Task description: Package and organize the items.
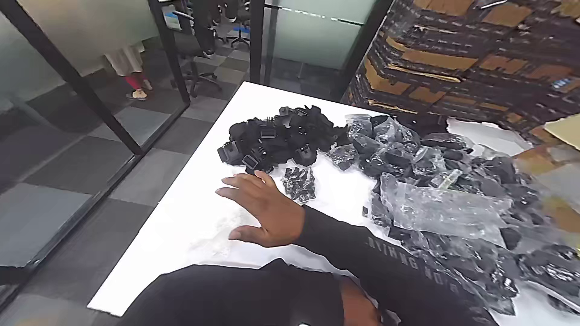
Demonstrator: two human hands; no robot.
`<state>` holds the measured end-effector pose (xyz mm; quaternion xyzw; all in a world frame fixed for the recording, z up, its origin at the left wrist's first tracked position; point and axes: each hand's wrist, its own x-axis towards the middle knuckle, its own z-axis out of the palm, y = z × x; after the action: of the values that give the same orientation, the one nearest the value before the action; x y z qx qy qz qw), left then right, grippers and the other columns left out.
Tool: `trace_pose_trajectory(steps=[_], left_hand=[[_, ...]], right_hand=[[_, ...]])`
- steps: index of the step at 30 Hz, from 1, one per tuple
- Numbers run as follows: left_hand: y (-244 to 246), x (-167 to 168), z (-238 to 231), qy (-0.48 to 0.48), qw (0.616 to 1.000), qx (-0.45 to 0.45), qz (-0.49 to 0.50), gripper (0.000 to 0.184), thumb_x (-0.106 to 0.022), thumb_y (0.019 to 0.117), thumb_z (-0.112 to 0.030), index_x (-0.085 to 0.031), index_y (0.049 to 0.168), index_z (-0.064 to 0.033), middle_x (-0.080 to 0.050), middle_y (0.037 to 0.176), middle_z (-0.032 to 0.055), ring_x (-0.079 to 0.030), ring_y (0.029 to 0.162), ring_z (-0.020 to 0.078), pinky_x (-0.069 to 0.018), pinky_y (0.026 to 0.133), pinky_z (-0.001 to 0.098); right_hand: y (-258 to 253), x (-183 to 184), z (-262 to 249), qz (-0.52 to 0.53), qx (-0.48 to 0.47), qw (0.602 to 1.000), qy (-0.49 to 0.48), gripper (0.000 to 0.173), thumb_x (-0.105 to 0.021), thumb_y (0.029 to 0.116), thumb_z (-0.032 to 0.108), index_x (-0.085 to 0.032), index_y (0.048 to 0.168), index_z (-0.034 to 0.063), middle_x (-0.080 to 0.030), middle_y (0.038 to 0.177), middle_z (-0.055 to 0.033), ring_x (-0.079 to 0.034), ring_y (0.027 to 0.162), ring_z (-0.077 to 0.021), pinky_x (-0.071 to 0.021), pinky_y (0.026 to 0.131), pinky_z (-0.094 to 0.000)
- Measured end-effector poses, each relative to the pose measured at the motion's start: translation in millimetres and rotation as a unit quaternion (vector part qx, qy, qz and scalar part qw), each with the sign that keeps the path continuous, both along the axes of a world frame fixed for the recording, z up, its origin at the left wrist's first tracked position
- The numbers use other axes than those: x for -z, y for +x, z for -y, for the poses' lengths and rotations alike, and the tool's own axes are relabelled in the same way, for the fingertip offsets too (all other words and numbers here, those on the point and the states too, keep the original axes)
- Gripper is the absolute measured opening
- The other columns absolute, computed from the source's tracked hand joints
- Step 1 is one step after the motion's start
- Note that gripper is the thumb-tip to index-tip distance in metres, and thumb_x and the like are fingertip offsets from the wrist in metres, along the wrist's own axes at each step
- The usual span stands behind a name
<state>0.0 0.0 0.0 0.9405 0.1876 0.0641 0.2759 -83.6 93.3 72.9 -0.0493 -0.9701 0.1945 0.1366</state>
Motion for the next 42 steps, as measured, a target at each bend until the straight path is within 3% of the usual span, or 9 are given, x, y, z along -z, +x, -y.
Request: trace_pose_trajectory(steps=[4,8,12,16,23,26,30,37,42], left_hand=[[-7.6,-3.8,-5.7,0.009,0.999,0.030,0.014,0.022,-0.056,0.1024,-0.017,-0.073,0.107,-0.0029,-0.074,0.096,0.0187,-0.072,0.092,0.0398,-0.0546,0.080,0.0641],[-13.3,-2.1,-12.2,-0.046,0.995,0.022,0.087,0.025,-0.055,0.1029,-0.019,-0.074,0.104,-0.0014,-0.075,0.096,0.0171,-0.074,0.093,0.0338,-0.0565,0.086,0.0577],[-14.8,12.5,-24.0,-0.086,0.977,0.006,0.196,0.020,-0.060,0.1015,-0.015,-0.074,0.104,-0.0001,-0.073,0.084,0.0138,-0.071,0.074,0.0246,-0.0601,0.072,0.0464],[-14.0,23.0,-32.0,-0.102,0.964,-0.013,0.246,0.022,-0.057,0.1037,-0.017,-0.072,0.102,-0.0006,-0.065,0.071,0.0089,-0.059,0.059,0.0138,-0.0533,0.060,0.0305],[-17.1,31.4,-37.9,-0.076,0.950,-0.104,0.284,0.024,-0.058,0.1045,-0.023,-0.071,0.100,-0.0034,-0.066,0.072,0.0038,-0.057,0.060,0.0044,-0.0517,0.059,0.0198],[-24.8,31.7,-44.1,-0.051,0.942,-0.164,0.289,0.024,-0.060,0.1034,-0.025,-0.072,0.099,-0.0046,-0.064,0.068,0.0013,-0.056,0.057,0.0023,-0.0505,0.055,0.0186],[-38.7,34.0,-56.2,-0.020,0.926,-0.229,0.298,0.024,-0.061,0.1019,-0.027,-0.073,0.098,-0.0056,-0.061,0.064,-0.0014,-0.052,0.053,-0.0006,-0.0469,0.051,0.0161],[-48.8,35.2,-58.1,0.003,0.926,-0.238,0.294,0.022,-0.062,0.1006,-0.023,-0.073,0.099,-0.0047,-0.059,0.062,-0.0011,-0.049,0.051,0.0002,-0.0448,0.050,0.0170],[-49.6,32.4,-55.5,0.026,0.936,-0.230,0.264,0.023,-0.060,0.1011,-0.024,-0.073,0.099,-0.0059,-0.062,0.064,0.0003,-0.052,0.053,0.0038,-0.0478,0.052,0.0211]], right_hand=[[82.6,1.3,-2.2,-0.038,0.046,0.998,0.021,0.075,-0.038,0.0989,0.071,-0.058,0.142,0.0132,-0.057,0.147,-0.0087,-0.048,0.142,-0.0281,-0.0292,0.118,-0.0640],[174.4,23.2,-4.6,-0.054,0.151,0.977,0.139,0.051,-0.054,0.0993,0.056,-0.066,0.129,0.0159,-0.067,0.132,-0.0053,-0.060,0.127,-0.0238,-0.0402,0.110,-0.0562],[259.1,47.4,-19.1,-0.067,0.270,0.925,0.259,0.030,-0.058,0.0983,0.039,-0.072,0.115,0.0178,-0.072,0.116,-0.0041,-0.065,0.112,-0.0245,-0.0461,0.097,-0.0538],[313.8,47.7,-34.5,-0.118,0.360,0.886,0.266,0.027,-0.057,0.0993,0.036,-0.072,0.109,0.0161,-0.074,0.111,-0.0051,-0.067,0.108,-0.0254,-0.0469,0.093,-0.0540],[341.1,33.2,-37.2,-0.131,0.397,0.862,0.286,0.023,-0.056,0.1001,0.030,-0.073,0.107,0.0165,-0.073,0.111,-0.0041,-0.066,0.107,-0.0245,-0.0453,0.089,-0.0518],[341.9,33.9,-36.8,-0.048,0.419,0.861,0.285,0.032,-0.060,0.0960,0.038,-0.070,0.118,0.0175,-0.067,0.133,-0.0039,-0.060,0.126,-0.0275,-0.0426,0.098,-0.0609],[345.1,35.8,-40.1,0.028,0.449,0.855,0.258,0.055,-0.067,0.0894,0.046,-0.067,0.132,0.0104,-0.056,0.149,-0.0091,-0.047,0.143,-0.0348,-0.0261,0.110,-0.0761],[351.3,37.7,-45.2,-0.014,0.489,0.831,0.265,0.025,-0.053,0.1017,0.021,-0.075,0.098,0.0105,-0.070,0.127,-0.0053,-0.063,0.125,-0.0297,-0.0284,0.110,-0.0752],[352.2,30.1,-43.6,-0.101,0.488,0.810,0.310,0.021,-0.056,0.1026,0.018,-0.076,0.099,0.0131,-0.075,0.113,-0.0040,-0.069,0.111,-0.0257,-0.0339,0.110,-0.0697]])
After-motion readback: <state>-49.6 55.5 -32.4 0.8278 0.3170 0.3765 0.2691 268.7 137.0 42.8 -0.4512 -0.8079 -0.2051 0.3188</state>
